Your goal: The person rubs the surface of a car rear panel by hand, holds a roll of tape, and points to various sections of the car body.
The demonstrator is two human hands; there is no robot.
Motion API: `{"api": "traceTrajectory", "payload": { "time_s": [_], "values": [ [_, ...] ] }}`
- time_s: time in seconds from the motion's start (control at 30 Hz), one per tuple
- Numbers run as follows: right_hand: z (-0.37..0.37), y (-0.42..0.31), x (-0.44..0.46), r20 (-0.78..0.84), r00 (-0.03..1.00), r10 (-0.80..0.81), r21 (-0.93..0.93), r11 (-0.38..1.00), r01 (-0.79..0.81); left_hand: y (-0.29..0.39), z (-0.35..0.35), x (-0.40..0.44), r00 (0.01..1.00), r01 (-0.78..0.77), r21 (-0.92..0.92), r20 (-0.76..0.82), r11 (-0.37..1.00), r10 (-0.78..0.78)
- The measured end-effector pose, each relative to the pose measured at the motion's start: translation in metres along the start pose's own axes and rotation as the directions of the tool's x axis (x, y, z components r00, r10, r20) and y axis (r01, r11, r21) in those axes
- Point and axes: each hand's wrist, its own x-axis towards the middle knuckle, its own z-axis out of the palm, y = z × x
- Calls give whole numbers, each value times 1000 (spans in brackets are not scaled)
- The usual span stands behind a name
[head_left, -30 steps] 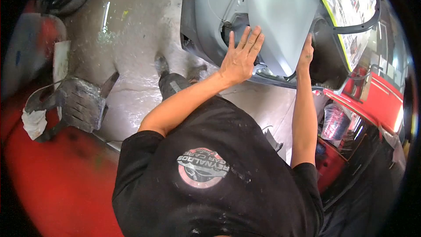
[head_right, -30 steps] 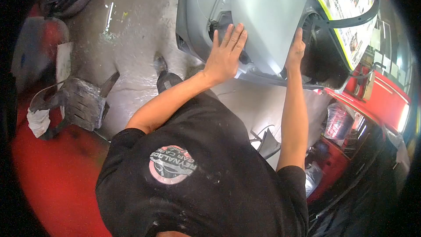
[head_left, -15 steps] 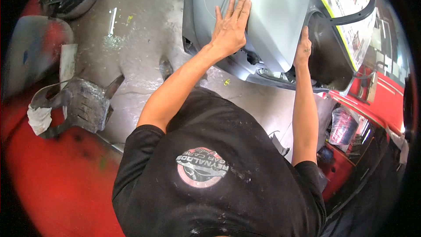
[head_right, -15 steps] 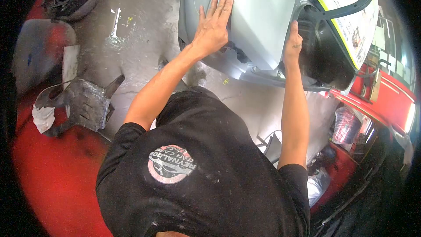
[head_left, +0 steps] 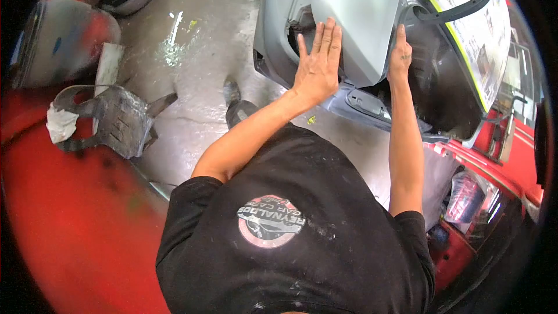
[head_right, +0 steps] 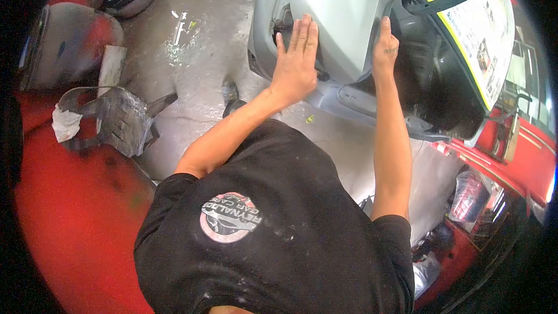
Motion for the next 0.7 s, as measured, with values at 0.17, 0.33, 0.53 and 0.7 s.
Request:
{"api": "traceTrajectory", "payload": {
  "time_s": [0.17, 0.33, 0.53, 0.7],
  "values": [
    [2, -4, -3, 29, 999, -24, 20, 1000, 23, 27, 11, -29, 999, -35, 33, 41, 999, 34],
    [1, 2, 3, 17, 997, -81, -1, 997, 81, 29, 8, -26, 1000, -6, 39, 7, 999, 6],
    [2, 2, 3, 15, 992, -126, -1, 992, 126, -25, 1, 19, 995, 80, -30, -54, 996, -81],
    [3, 1, 2, 32, 992, -125, 9, 992, 124, -72, -5, 49, 979, 194, -202, -22, 960, -203]
  ]
}}
